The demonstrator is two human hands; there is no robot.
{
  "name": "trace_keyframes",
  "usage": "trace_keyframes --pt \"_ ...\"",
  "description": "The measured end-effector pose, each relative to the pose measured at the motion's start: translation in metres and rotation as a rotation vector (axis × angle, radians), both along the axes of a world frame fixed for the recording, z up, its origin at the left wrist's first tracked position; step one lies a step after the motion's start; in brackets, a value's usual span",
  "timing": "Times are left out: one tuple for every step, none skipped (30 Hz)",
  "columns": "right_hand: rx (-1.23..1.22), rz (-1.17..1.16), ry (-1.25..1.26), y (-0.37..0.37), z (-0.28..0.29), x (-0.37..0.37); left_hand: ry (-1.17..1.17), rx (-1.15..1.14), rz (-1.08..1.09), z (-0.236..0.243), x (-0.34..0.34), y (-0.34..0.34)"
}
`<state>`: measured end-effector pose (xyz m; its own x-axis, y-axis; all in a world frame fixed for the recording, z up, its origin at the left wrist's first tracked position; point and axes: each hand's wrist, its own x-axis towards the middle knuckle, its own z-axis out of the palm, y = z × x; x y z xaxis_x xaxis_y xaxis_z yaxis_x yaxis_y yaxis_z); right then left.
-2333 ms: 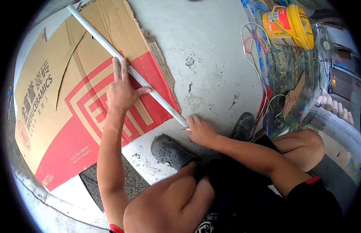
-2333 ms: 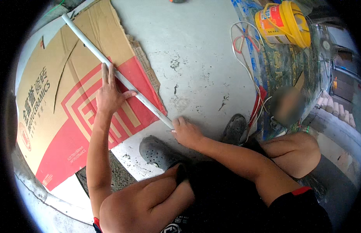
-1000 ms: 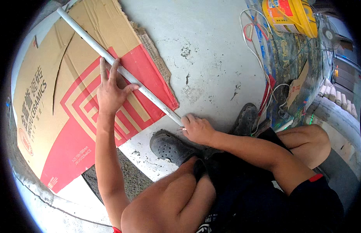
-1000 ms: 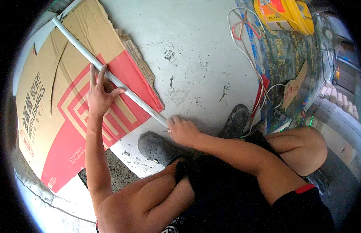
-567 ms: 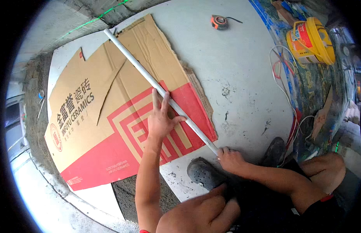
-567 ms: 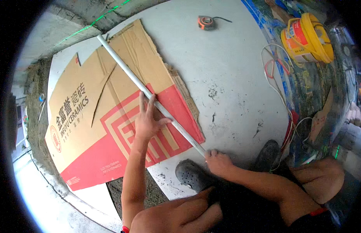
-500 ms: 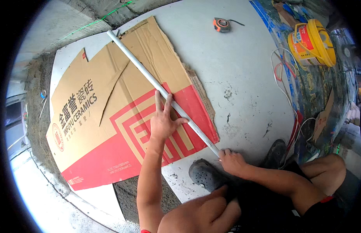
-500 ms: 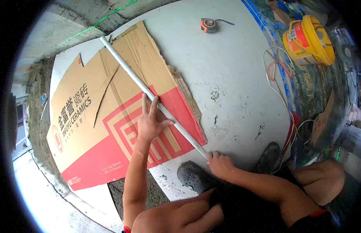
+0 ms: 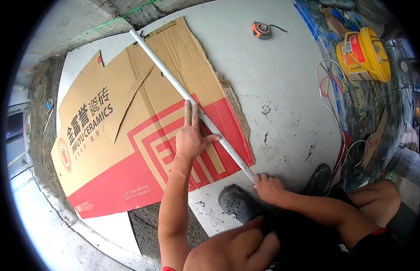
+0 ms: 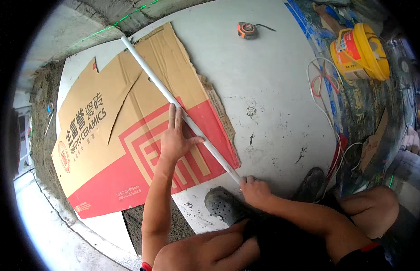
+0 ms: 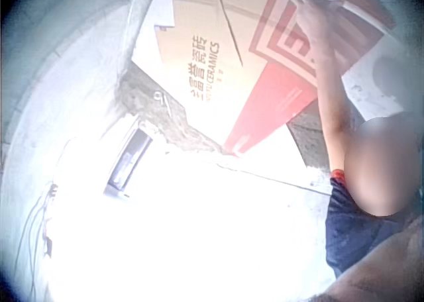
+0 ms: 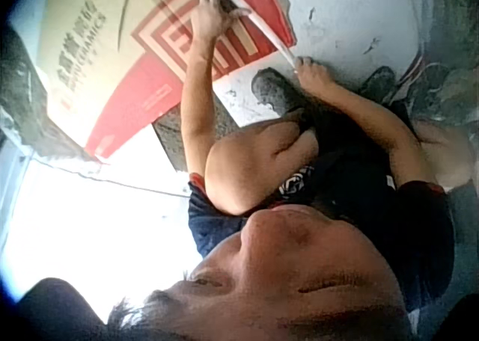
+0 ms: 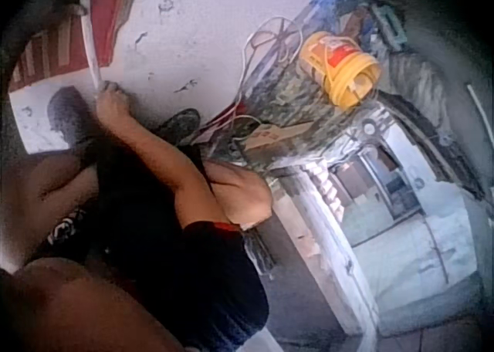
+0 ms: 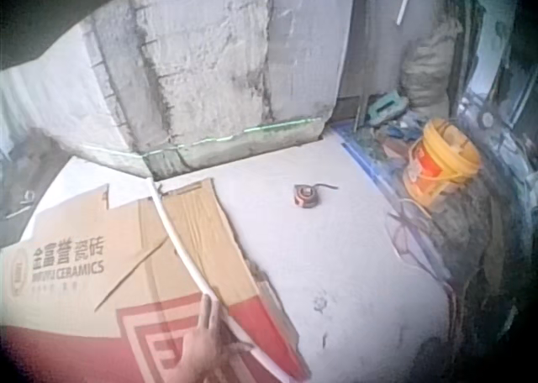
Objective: The person measures and marks cardboard and a white pipe using a pen and tape measure, then cuts the cardboard using scissors.
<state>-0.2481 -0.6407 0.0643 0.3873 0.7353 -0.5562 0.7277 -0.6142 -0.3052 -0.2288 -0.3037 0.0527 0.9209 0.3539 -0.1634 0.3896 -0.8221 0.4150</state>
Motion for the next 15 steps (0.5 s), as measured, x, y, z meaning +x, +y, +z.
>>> trace_keyframes --pt "0.008 0.009 -0.012 0.0 0.001 0.0 0.011 -0.015 0.001 0.002 0.001 0.0" --pt "-0.007 0.009 -0.009 0.001 0.001 0.0 0.031 -0.022 0.004 0.003 0.001 -0.001" --pt "-0.021 0.009 -0.005 0.001 0.002 0.001 0.051 -0.029 0.006 0.004 0.002 -0.001" --pt "-0.038 0.009 0.0 0.002 0.003 0.0 0.074 -0.038 0.009 0.006 0.003 -0.002" --pt "-0.04 0.01 0.003 0.002 0.003 0.0 0.067 -0.029 0.008 0.005 0.002 -0.002" --pt "-0.042 0.011 0.007 0.003 0.003 0.001 0.06 -0.021 0.007 0.004 0.002 -0.002" --pt "-0.052 0.011 0.014 0.0 0.004 -0.001 0.057 -0.02 0.004 0.003 0.001 -0.005" --pt "-0.044 0.007 0.019 0.0 0.002 -0.001 0.031 -0.014 -0.001 0.001 0.001 -0.003" --pt "-0.037 0.003 0.024 0.003 -0.003 -0.001 0.004 -0.01 -0.005 -0.002 0.0 0.004" --pt "-0.053 -0.002 0.037 -0.002 -0.006 -0.003 -0.014 -0.028 -0.009 -0.008 -0.003 0.002" --pt "-0.034 -0.003 0.018 -0.006 -0.009 -0.005 -0.017 -0.038 0.001 -0.001 0.002 -0.002" --pt "-0.015 -0.001 0.004 -0.008 -0.013 -0.005 -0.062 -0.008 0.001 -0.004 0.002 -0.003" --pt "-0.047 -0.012 0.058 -0.001 -0.007 -0.002 -0.063 -0.019 0.015 -0.004 -0.002 -0.004" --pt "-0.046 -0.013 0.035 0.002 -0.008 -0.004 -0.003 0.021 0.012 -0.003 0.0 -0.003" --pt "-0.052 -0.013 0.05 0.001 -0.006 -0.004 -0.015 0.043 0.004 -0.002 -0.001 -0.005"
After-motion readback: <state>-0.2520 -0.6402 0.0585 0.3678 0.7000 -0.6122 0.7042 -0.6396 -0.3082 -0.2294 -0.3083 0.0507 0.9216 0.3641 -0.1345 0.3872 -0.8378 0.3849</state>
